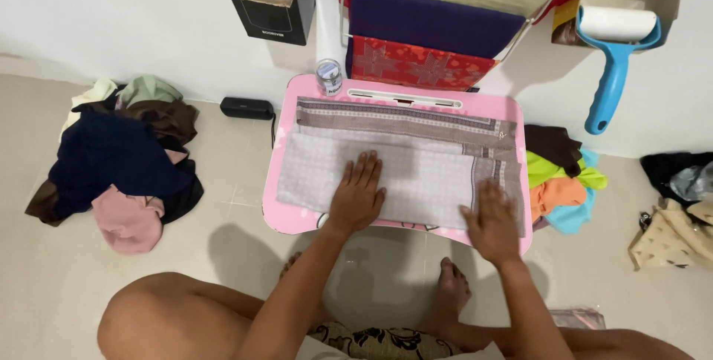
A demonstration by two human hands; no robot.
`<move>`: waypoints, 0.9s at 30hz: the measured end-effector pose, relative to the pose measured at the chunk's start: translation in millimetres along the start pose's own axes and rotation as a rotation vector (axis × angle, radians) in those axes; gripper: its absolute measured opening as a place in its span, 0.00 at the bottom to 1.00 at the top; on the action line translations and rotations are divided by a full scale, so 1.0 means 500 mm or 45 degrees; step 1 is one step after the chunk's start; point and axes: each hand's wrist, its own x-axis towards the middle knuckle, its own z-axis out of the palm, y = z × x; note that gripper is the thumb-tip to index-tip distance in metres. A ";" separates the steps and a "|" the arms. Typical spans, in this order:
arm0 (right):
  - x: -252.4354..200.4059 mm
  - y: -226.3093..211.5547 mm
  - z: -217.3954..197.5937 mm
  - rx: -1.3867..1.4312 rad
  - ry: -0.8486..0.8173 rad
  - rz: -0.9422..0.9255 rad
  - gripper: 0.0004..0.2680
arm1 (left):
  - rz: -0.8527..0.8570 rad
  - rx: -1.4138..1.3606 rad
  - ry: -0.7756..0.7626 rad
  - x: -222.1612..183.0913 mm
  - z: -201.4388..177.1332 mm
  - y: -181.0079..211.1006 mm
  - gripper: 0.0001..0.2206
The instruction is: The person aligns and folds a grey cloth on a small pink table and then cleans it using a lint roller.
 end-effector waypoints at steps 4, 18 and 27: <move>-0.013 0.043 0.008 -0.063 -0.075 0.128 0.33 | -0.028 0.024 0.155 -0.018 0.018 -0.004 0.27; 0.029 -0.253 -0.018 0.189 0.152 -0.349 0.28 | -1.288 -0.430 0.054 -0.178 -0.174 -0.223 0.20; 0.101 -0.462 0.111 0.165 0.238 -0.637 0.25 | -1.156 -0.568 -0.050 -0.171 -0.230 -0.207 0.19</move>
